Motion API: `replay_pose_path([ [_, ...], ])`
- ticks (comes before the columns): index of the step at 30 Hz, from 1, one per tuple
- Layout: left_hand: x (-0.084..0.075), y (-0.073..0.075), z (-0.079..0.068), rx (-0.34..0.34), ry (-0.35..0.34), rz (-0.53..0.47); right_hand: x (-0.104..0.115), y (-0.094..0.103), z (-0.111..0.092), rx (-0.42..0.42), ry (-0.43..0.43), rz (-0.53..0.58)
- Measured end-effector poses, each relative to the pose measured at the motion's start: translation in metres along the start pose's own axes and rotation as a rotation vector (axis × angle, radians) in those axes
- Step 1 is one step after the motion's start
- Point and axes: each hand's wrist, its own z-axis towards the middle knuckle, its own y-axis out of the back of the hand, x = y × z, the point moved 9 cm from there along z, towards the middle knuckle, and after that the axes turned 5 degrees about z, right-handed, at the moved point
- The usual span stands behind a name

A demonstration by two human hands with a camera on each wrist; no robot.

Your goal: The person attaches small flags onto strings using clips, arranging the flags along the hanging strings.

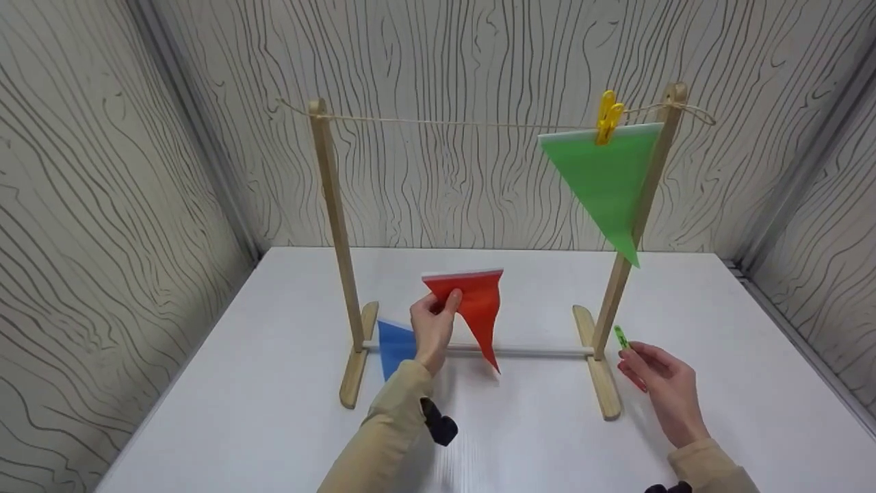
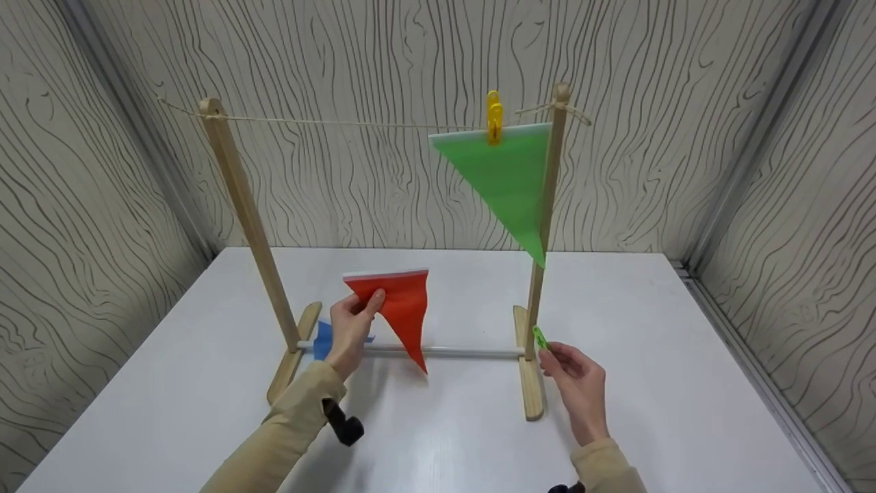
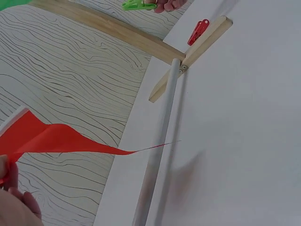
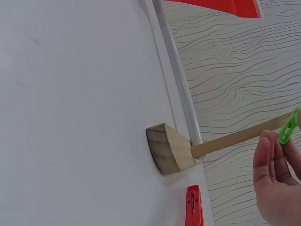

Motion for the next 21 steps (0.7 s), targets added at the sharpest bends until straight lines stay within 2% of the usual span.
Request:
replay_pose_path([
  [3,-0.005,0.001,-0.001,-0.002,-0.020,-0.003,0.003,-0.005,-0.001,0.017,0.017,0.040],
  [8,-0.013,0.002,-0.002,-0.005,-0.040,-0.015,0.008,-0.013,-0.002,0.035,0.036,0.046],
  [15,-0.026,0.004,-0.004,0.001,-0.094,-0.024,0.018,-0.021,-0.004,0.018,0.090,0.054],
  [21,-0.040,0.006,-0.007,-0.002,-0.172,-0.041,0.032,-0.032,-0.006,0.049,0.156,0.181],
])
